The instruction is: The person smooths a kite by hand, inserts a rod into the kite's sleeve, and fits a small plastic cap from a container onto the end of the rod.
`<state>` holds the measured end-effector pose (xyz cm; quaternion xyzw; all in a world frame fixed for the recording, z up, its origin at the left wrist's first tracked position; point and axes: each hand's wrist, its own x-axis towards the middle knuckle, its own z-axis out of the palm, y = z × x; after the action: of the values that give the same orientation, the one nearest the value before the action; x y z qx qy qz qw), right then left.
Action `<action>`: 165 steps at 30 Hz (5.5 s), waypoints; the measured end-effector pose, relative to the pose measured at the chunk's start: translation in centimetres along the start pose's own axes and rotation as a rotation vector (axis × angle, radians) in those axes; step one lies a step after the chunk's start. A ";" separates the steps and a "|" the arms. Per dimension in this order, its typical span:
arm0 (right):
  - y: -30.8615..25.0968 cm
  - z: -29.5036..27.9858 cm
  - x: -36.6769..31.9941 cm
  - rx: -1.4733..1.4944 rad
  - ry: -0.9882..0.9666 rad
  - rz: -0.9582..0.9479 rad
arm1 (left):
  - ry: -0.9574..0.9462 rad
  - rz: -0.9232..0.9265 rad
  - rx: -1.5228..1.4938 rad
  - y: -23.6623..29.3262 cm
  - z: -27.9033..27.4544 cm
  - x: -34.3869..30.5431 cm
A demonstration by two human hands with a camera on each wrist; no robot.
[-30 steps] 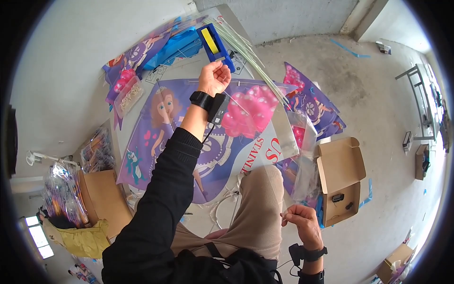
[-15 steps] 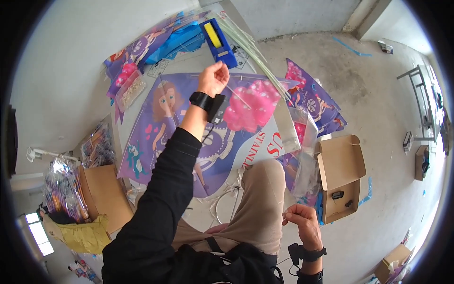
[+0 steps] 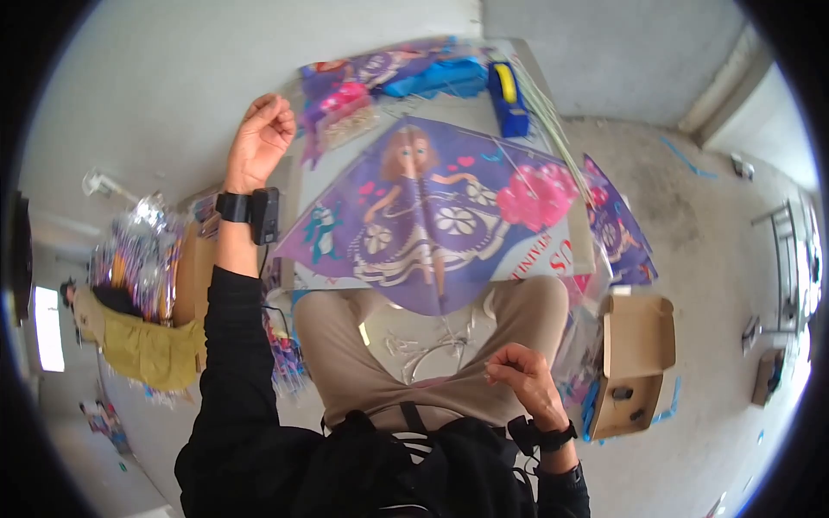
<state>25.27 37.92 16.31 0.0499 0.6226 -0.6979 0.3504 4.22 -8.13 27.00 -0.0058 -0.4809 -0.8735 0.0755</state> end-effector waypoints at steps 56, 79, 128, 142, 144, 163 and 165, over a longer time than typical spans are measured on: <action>2.6 8.6 11.3 0.076 0.273 0.135 | 0.001 0.005 0.825 -13.5 -8.4 18.9; 2.6 7.7 17.2 -0.037 0.359 0.092 | 0.190 0.318 1.647 -26.7 -12.8 22.6; 2.3 7.5 18.9 -0.074 0.370 0.057 | 0.332 0.335 1.937 -28.4 -12.2 22.9; 2.9 7.3 18.8 -0.074 0.366 0.055 | 0.311 0.312 1.874 -28.2 -12.5 22.8; 3.0 7.3 18.8 -0.095 0.363 0.053 | 0.309 0.307 1.882 -28.2 -12.6 22.8; 4.1 7.0 19.4 -0.117 0.377 0.064 | 0.282 0.289 1.998 -28.5 -12.5 22.8; 4.1 7.0 19.4 -0.103 0.373 0.066 | 0.279 0.279 1.998 -28.3 -12.2 22.8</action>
<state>15.56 23.38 4.59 0.1808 0.7096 -0.6319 0.2540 -21.47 -6.41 -1.47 0.1059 -0.9723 -0.0485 0.2024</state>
